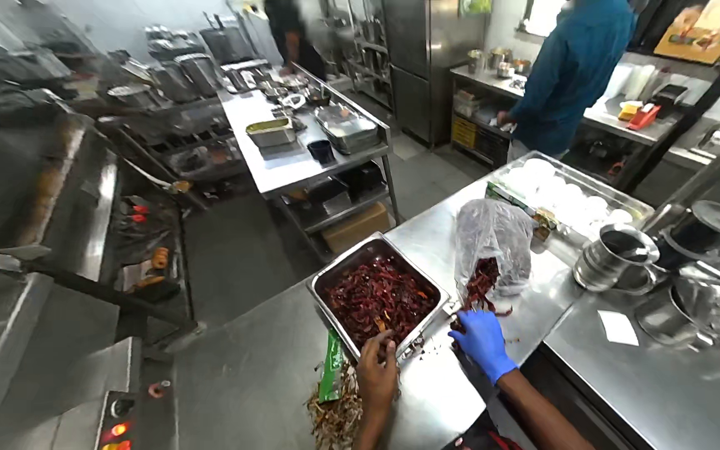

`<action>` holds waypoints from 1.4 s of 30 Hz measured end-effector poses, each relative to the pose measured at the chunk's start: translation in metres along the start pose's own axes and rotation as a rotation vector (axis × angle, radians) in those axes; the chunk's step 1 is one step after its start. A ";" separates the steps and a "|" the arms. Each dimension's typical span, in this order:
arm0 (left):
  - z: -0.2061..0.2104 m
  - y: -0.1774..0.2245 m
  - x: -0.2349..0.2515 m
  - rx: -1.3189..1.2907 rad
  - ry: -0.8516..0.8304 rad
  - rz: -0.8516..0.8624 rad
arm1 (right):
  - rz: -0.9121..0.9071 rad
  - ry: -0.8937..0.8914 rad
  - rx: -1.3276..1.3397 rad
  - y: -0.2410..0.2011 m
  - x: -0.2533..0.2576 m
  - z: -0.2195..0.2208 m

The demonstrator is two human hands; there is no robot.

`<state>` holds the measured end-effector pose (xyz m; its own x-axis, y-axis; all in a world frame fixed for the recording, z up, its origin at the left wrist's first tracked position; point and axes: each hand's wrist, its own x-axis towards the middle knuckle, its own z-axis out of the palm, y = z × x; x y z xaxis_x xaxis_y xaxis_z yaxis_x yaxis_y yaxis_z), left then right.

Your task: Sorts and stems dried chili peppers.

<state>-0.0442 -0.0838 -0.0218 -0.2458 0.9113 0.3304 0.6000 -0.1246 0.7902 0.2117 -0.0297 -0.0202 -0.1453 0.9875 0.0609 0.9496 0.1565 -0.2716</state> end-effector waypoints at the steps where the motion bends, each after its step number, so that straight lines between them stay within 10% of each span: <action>1: 0.001 -0.003 0.000 0.003 -0.002 0.007 | -0.002 -0.029 -0.031 -0.006 0.006 0.001; 6: -0.004 -0.005 0.002 -0.069 -0.057 -0.049 | 0.071 -0.004 -0.010 -0.009 0.027 0.005; 20: 0.002 0.082 -0.003 -0.788 -0.538 -0.389 | 0.088 0.249 1.222 -0.008 0.000 -0.077; 34: -0.006 0.090 -0.001 -1.064 -0.447 -0.534 | -0.247 -0.089 1.220 -0.049 -0.049 -0.064; 42: -0.007 0.099 -0.005 -1.003 -0.239 -0.486 | -0.147 -0.012 0.986 -0.064 -0.046 -0.062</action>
<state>0.0112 -0.1031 0.0581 -0.0699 0.9869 -0.1455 -0.4243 0.1026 0.8997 0.1750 -0.0867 0.0539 -0.2511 0.9563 0.1498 0.2671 0.2172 -0.9389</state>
